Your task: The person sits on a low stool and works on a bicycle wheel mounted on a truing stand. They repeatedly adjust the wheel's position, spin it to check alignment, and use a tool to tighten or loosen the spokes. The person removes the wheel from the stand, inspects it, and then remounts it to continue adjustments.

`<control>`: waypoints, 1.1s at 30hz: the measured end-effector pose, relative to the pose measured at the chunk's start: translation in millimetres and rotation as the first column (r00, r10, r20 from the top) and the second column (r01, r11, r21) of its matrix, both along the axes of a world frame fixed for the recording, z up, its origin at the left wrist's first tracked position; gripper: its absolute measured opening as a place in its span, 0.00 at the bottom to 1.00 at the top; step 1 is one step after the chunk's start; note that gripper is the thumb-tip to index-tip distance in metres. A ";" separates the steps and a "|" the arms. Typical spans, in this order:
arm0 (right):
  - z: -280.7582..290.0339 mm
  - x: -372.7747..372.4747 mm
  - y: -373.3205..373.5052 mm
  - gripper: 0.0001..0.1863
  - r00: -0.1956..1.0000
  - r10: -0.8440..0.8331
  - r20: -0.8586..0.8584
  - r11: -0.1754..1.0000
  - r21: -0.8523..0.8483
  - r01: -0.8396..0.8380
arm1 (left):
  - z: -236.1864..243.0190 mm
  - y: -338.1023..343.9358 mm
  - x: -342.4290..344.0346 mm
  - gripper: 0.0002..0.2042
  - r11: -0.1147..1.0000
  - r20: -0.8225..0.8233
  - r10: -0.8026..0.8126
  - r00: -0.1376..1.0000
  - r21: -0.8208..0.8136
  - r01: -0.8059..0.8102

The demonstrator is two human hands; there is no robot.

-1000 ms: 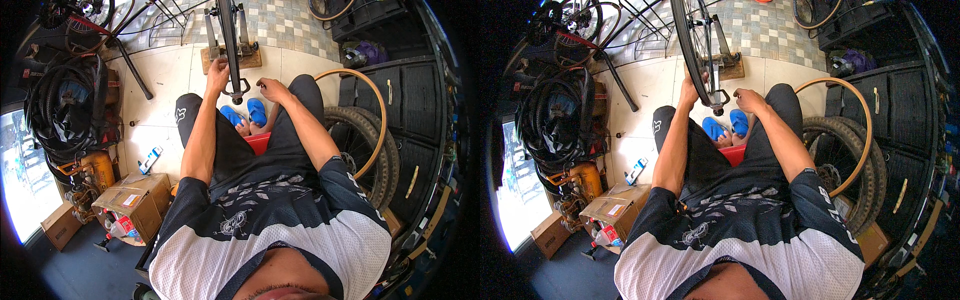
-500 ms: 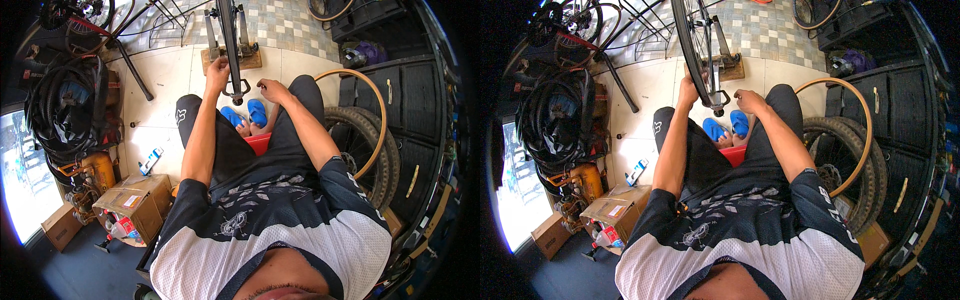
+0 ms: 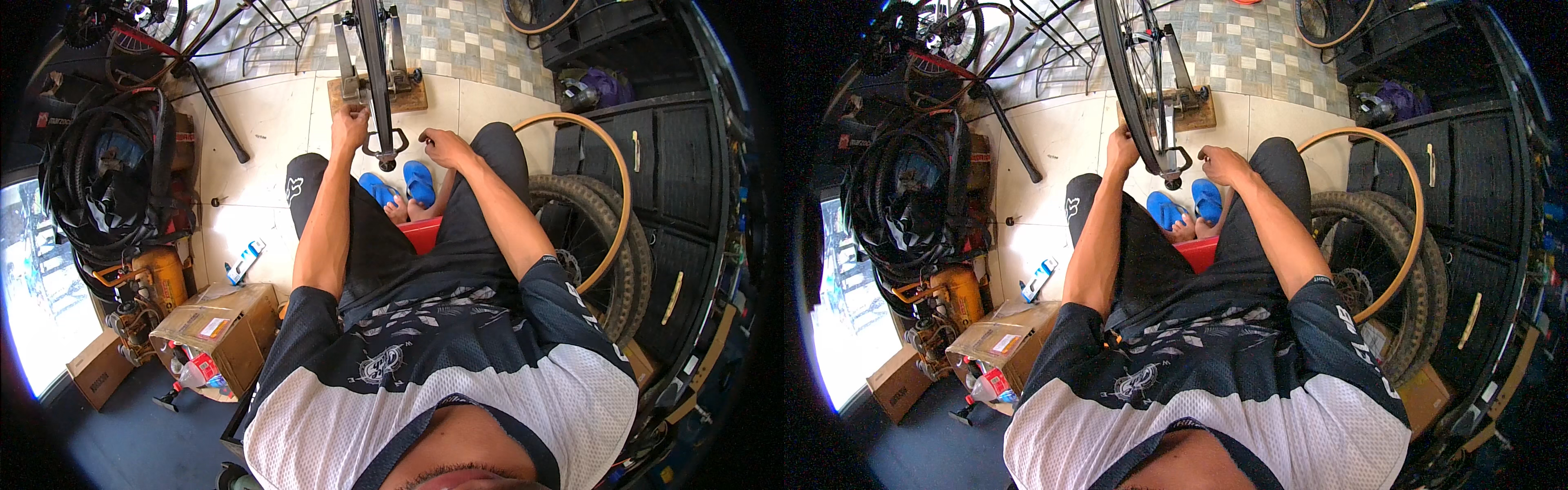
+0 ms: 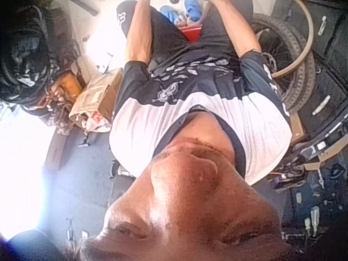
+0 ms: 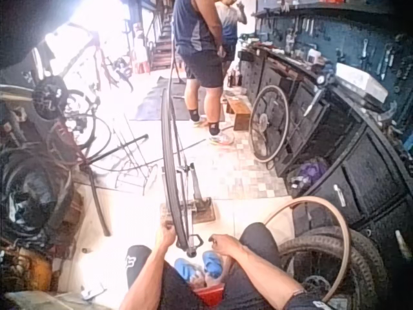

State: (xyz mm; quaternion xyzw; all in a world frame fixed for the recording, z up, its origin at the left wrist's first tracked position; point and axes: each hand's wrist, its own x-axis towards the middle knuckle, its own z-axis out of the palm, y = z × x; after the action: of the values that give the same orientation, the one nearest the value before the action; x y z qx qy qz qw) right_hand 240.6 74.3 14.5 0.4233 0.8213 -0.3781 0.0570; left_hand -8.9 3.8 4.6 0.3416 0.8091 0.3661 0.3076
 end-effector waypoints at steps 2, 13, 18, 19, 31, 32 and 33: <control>-4.4 2.2 0.0 0.18 1.000 -0.012 -0.024 1.000 0.021 0.013 | -2.5 1.4 0.9 0.19 0.999 -0.011 -0.007 1.000 0.038 0.007; 2.2 1.4 -0.9 0.18 1.000 -0.006 -0.005 1.000 0.011 0.006 | 3.1 11.8 1.8 0.14 0.983 0.124 0.003 0.992 0.184 -0.026; 1.5 -1.4 -1.6 0.18 1.000 -0.006 -0.019 1.000 0.006 0.006 | 6.7 15.2 -1.4 0.14 0.961 0.185 0.031 0.982 0.263 -0.080; 0.0 0.1 -1.1 0.18 1.000 -0.005 -0.021 1.000 0.010 0.005 | 10.8 16.8 0.3 0.14 0.963 0.191 0.032 0.981 0.255 -0.081; 0.6 -1.3 0.4 0.20 1.000 0.006 0.011 1.000 -0.020 -0.005 | 19.3 15.9 -1.5 0.14 0.966 0.227 0.025 0.974 0.247 -0.082; -0.3 -0.9 0.6 0.20 1.000 0.009 0.011 1.000 -0.015 -0.009 | 17.9 16.2 -1.7 0.14 0.965 0.231 0.020 0.973 0.248 -0.079; -1.5 0.2 0.9 0.20 1.000 0.005 0.010 1.000 -0.016 -0.005 | 18.4 17.0 -0.8 0.14 0.965 0.235 0.013 0.972 0.251 -0.074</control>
State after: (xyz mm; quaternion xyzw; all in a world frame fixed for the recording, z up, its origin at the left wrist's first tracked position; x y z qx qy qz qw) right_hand 240.8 75.2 13.0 0.4230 0.8190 -0.3820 0.0655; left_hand -9.8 20.8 23.0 0.3157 0.7205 0.5125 0.3444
